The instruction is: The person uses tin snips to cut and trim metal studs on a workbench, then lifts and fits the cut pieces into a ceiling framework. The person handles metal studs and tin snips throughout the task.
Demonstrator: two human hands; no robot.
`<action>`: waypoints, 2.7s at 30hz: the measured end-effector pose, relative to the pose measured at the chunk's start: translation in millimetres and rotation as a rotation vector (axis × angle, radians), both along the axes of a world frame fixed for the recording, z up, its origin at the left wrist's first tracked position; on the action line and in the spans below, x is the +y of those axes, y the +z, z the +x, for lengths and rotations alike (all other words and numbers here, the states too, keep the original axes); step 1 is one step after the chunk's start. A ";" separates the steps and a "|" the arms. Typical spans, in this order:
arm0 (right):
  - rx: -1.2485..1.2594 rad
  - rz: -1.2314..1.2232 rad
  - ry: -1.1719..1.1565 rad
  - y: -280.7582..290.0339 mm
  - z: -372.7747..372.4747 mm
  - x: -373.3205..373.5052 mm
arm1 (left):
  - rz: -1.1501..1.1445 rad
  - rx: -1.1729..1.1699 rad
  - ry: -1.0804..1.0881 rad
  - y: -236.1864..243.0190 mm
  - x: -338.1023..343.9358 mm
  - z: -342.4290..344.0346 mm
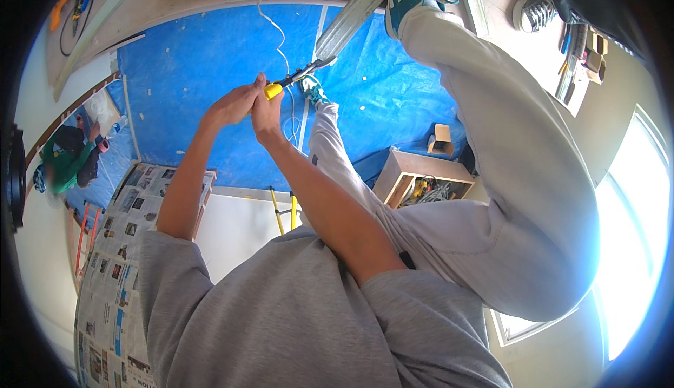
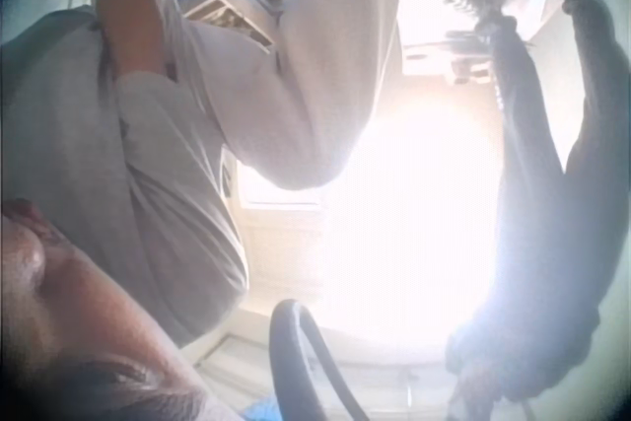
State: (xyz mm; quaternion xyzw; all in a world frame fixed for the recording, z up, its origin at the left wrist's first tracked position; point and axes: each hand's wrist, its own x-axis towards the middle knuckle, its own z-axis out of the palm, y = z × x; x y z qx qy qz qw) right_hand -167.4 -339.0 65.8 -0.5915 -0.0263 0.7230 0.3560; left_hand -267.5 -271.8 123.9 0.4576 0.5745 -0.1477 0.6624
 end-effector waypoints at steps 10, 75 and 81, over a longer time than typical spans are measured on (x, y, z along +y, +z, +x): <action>-0.067 -0.011 0.011 -10.4 1.7 -21.9 | 0.054 -0.057 0.005 -0.5 -12.1 -2.1; 0.124 -0.101 0.108 4.0 61.0 -28.8 | 0.751 -0.430 1.062 130.6 -102.0 -100.9; 0.105 -0.138 0.137 15.8 61.7 -33.9 | 1.844 -0.825 1.604 265.1 -192.2 -230.6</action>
